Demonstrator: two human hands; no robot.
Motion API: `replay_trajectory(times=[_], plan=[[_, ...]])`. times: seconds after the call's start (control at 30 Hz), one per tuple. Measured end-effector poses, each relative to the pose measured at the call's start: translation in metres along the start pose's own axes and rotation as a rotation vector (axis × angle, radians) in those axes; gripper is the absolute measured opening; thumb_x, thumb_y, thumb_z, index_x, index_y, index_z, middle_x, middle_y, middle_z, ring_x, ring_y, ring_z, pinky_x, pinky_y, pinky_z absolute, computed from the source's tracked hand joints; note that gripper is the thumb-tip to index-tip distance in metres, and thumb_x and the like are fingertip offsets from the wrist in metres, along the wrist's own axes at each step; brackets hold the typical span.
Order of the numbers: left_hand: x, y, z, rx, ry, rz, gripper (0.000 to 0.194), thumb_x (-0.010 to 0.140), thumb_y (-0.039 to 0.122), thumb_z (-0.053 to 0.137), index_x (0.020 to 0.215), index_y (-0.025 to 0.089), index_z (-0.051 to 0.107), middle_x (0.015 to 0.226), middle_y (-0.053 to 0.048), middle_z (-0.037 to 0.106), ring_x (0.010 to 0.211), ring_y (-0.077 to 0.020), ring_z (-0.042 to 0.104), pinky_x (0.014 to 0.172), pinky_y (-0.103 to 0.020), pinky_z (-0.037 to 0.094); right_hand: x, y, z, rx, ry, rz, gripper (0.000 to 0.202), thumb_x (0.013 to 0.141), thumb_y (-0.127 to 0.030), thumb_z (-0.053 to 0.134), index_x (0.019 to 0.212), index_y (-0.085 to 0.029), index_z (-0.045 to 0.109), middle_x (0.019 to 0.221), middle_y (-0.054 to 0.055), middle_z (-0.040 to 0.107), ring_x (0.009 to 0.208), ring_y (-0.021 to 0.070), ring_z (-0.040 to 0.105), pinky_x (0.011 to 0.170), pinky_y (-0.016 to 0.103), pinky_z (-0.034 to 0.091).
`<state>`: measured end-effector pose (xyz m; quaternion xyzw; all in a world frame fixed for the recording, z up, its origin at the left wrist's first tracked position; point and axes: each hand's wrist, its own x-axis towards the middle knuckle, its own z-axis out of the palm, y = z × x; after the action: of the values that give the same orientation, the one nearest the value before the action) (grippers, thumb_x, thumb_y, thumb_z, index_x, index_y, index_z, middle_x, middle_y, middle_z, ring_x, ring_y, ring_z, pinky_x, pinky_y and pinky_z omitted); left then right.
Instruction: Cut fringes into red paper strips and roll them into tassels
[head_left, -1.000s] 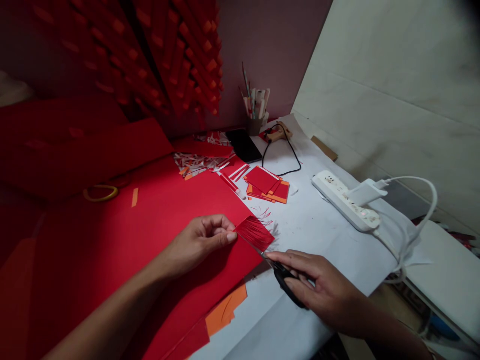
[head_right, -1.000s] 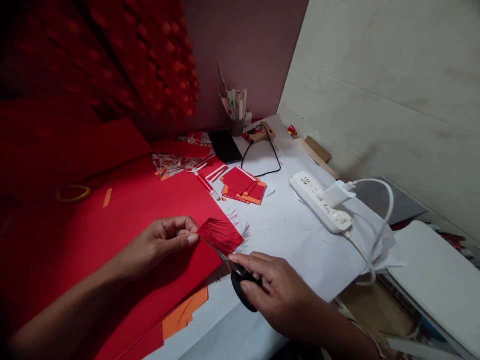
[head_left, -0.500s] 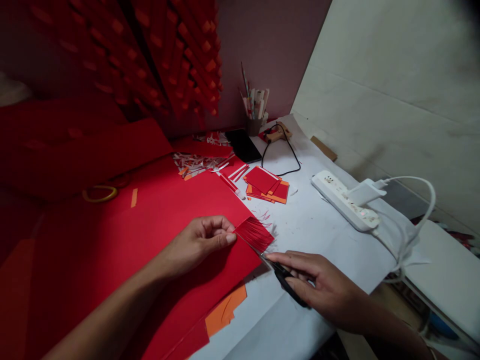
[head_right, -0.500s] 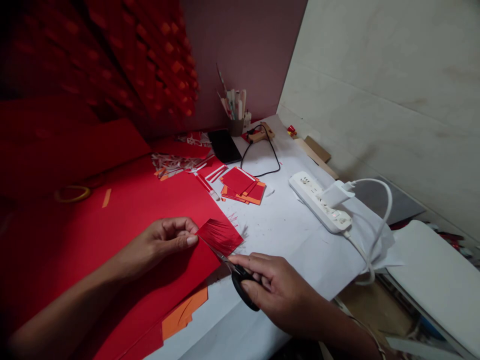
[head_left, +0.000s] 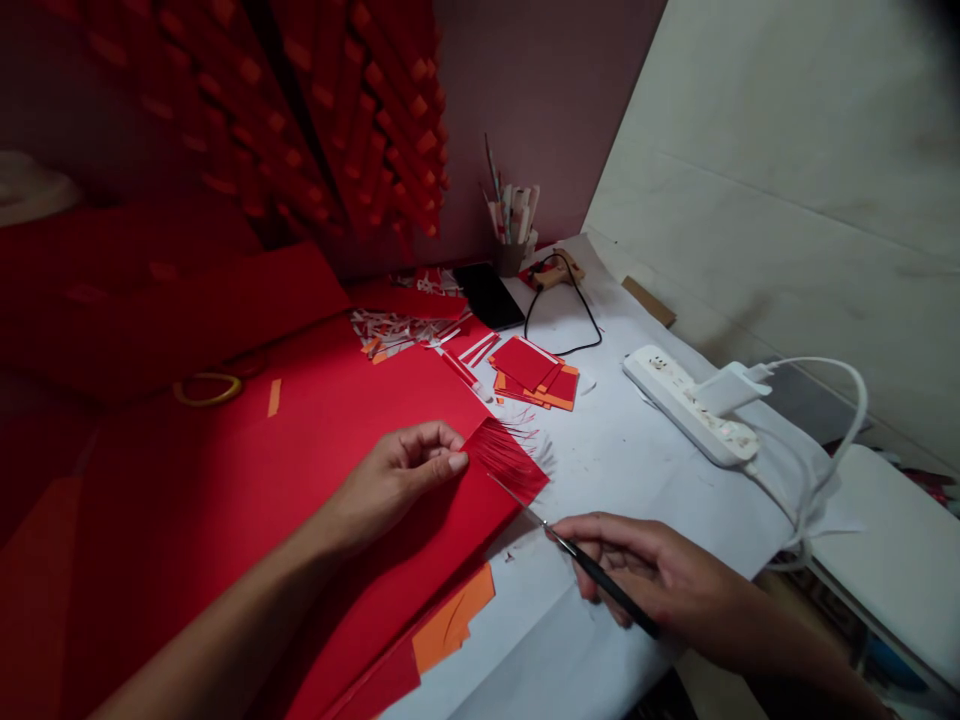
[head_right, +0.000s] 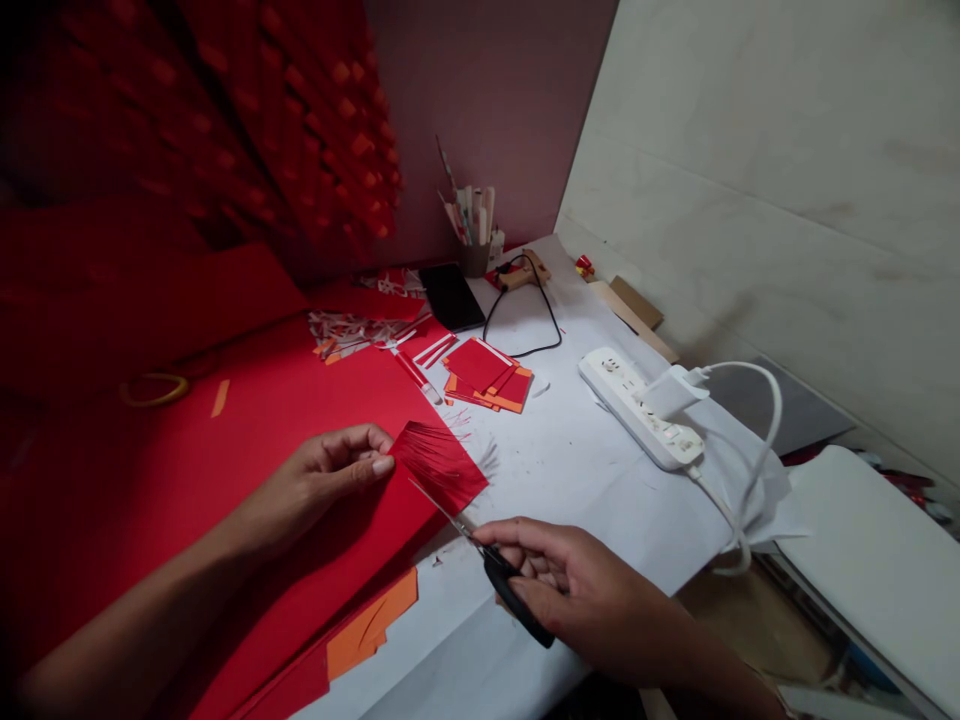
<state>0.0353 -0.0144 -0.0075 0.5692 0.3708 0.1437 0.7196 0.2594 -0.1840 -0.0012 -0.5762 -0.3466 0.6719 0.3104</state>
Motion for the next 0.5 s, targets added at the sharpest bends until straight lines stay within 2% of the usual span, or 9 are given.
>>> replay_trajectory(times=[0.17,0.27,0.4,0.5], plan=[[0.0008,0.0008,-0.0023,-0.025,0.042,0.029,0.032,0.078,0.043,0.074,0.079,0.017,0.057,0.059,0.007,0.05,0.05,-0.0053,0.035,0.047,-0.018,0.026,-0.0098,0.0094,-0.0046,-0.119,0.069,-0.03,0.039,0.089,-0.018,0.06,0.125,-0.029,0.066,0.104,0.003,0.069,0.093,0.019,0.061,0.077,0.028,0.049],[0.0019,0.0017,-0.0044,-0.034,0.042,0.022,0.032,0.077,0.044,0.075,0.08,0.017,0.057,0.059,0.007,0.051,0.049,-0.0053,0.035,0.046,-0.018,0.026,-0.0111,0.0107,-0.0016,-0.183,0.105,-0.073,0.045,0.085,-0.013,0.057,0.127,-0.028,0.065,0.114,0.005,0.069,0.101,0.0231,0.064,0.078,0.031,0.053],[0.0025,0.0026,-0.0048,-0.015,0.056,0.016,0.032,0.078,0.045,0.074,0.081,0.018,0.057,0.06,0.007,0.051,0.049,-0.0054,0.036,0.046,-0.018,0.026,-0.0099,0.0075,0.0035,-0.253,0.136,-0.128,0.043,0.084,-0.015,0.056,0.124,-0.025,0.066,0.125,0.009,0.066,0.112,0.0276,0.062,0.084,0.035,0.055],[0.0025,0.0025,-0.0044,0.007,0.066,0.027,0.033,0.078,0.046,0.074,0.08,0.017,0.058,0.061,0.007,0.051,0.052,-0.0058,0.037,0.048,-0.018,0.027,-0.0089,0.0075,0.0046,-0.315,0.161,-0.165,0.044,0.084,-0.014,0.056,0.126,-0.027,0.065,0.13,0.008,0.064,0.119,0.0289,0.058,0.088,0.039,0.055]])
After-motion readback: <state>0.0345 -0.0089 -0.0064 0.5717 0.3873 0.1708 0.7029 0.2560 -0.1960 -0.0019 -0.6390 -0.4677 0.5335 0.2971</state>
